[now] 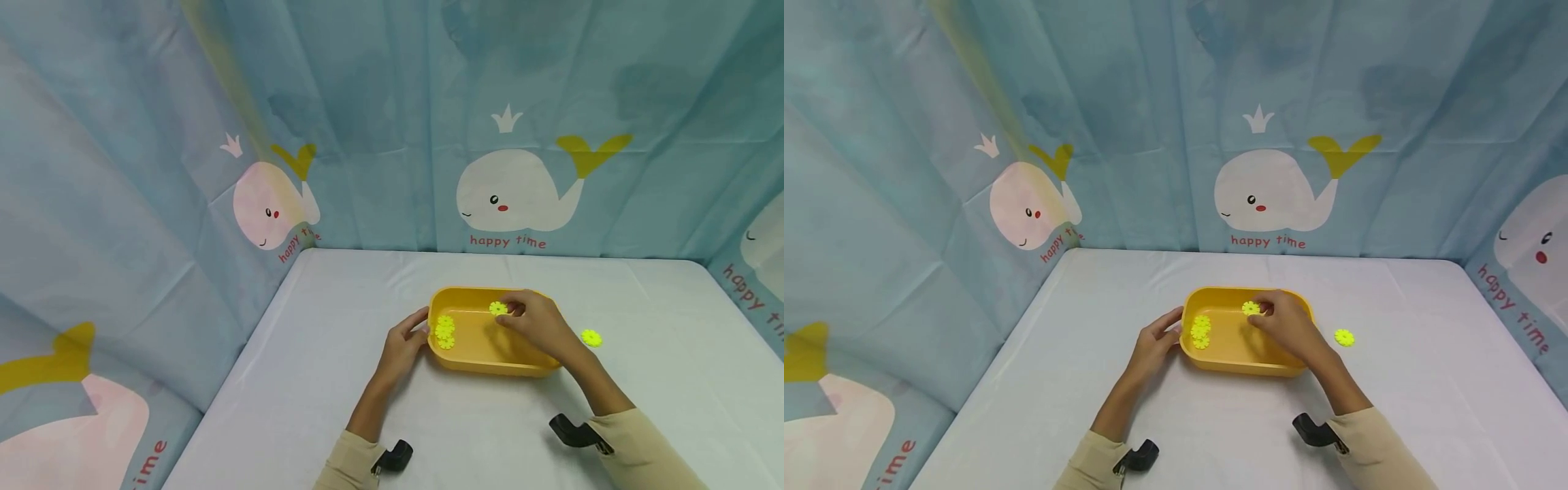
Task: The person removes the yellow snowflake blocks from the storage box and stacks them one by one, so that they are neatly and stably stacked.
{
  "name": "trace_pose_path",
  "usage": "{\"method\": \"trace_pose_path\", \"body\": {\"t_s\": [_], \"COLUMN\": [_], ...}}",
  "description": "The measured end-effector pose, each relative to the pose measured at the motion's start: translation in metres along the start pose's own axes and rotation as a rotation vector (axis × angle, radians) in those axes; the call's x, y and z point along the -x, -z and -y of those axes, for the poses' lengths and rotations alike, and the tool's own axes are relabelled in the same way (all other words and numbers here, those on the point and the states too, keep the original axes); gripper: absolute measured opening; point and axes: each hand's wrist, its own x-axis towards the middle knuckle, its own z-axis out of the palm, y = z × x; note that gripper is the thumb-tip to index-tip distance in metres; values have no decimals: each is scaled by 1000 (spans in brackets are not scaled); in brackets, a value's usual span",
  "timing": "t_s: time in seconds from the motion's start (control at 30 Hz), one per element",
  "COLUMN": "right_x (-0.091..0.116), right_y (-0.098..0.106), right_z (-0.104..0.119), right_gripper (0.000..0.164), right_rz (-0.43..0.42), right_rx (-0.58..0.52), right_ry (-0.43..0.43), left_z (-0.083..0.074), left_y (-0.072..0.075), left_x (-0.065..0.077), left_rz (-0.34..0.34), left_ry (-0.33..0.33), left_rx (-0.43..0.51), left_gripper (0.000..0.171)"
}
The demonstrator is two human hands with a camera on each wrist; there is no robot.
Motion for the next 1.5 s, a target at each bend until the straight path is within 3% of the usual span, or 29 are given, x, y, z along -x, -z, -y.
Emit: {"method": "trace_pose_path", "body": {"t_s": [0.43, 0.97, 1.5], "right_x": [21, 42, 63], "right_y": [33, 53, 68], "right_z": [-17, -43, -83], "right_gripper": [44, 46, 50], "right_rz": [-101, -202, -182], "right_rx": [53, 97, 163], "right_ry": [-13, -31, -136], "left_z": [-2, -2, -3], "left_y": [0, 0, -1], "left_x": [0, 1, 3], "left_rz": [-8, -7, -4], "left_ry": [5, 17, 18], "left_rx": [7, 11, 8], "left_gripper": [47, 47, 46]}}
